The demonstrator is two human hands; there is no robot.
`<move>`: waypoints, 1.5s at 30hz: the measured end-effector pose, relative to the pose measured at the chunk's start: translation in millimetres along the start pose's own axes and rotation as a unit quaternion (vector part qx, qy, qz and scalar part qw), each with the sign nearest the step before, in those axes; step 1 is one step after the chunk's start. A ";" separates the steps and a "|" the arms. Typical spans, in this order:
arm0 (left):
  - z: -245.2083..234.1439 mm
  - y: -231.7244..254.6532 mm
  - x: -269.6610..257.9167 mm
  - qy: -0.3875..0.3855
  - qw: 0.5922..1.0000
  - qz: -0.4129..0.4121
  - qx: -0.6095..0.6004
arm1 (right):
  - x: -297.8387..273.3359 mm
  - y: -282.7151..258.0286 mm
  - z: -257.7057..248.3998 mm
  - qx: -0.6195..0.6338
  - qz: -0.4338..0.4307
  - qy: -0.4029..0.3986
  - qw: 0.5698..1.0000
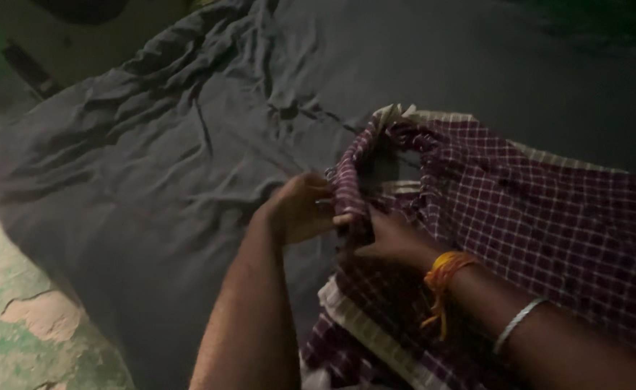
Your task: The person folds a maroon and white checkered cloth on a bed, aligning edges and making multiple folds to create a compact bundle. They then carry the folded cloth to a white metal trunk, open it, place the cloth inside, and close the trunk.
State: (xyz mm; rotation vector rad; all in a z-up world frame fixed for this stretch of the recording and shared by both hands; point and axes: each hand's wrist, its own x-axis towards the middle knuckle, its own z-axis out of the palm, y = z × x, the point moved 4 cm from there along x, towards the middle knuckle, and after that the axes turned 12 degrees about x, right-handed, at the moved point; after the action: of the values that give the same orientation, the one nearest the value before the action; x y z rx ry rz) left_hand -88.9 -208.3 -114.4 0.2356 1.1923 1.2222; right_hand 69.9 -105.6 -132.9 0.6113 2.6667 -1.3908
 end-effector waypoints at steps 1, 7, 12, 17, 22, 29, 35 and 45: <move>-0.6 -7.9 -2.2 -0.005 1.000 0.007 0.014 | -2.8 8.6 4.0 0.023 0.019 0.043 0.999; -17.8 -76.6 4.0 0.026 0.813 -0.148 0.562 | -19.9 32.1 -0.1 -0.046 -0.157 0.268 0.949; -6.9 -141.8 5.0 -0.016 0.820 -0.112 0.561 | -42.7 22.5 -3.7 0.039 -0.045 0.181 0.982; -32.0 -147.8 -8.2 0.121 0.871 -0.002 0.476 | -83.5 -8.2 -9.0 0.107 -0.049 0.341 0.933; -66.2 -136.9 -48.3 0.291 0.910 0.196 0.223 | -87.3 -27.7 5.0 0.131 -0.031 0.345 0.929; -93.2 -157.4 -73.8 0.354 0.876 0.268 0.186 | -75.3 -25.8 78.4 0.084 0.115 0.011 0.990; -122.2 -147.7 -98.7 0.378 0.860 0.190 0.285 | -99.5 -32.8 105.4 -0.026 0.030 -0.018 0.999; -31.6 -138.6 -152.2 0.209 0.390 0.344 0.828 | -152.9 -56.3 123.6 -0.109 0.111 0.126 0.980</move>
State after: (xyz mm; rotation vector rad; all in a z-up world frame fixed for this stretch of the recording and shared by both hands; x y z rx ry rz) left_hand -12.1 -400.4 -137.9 2.2177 2.5705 0.0693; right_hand 174.5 -281.2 -124.7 1.0848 2.7761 -1.0076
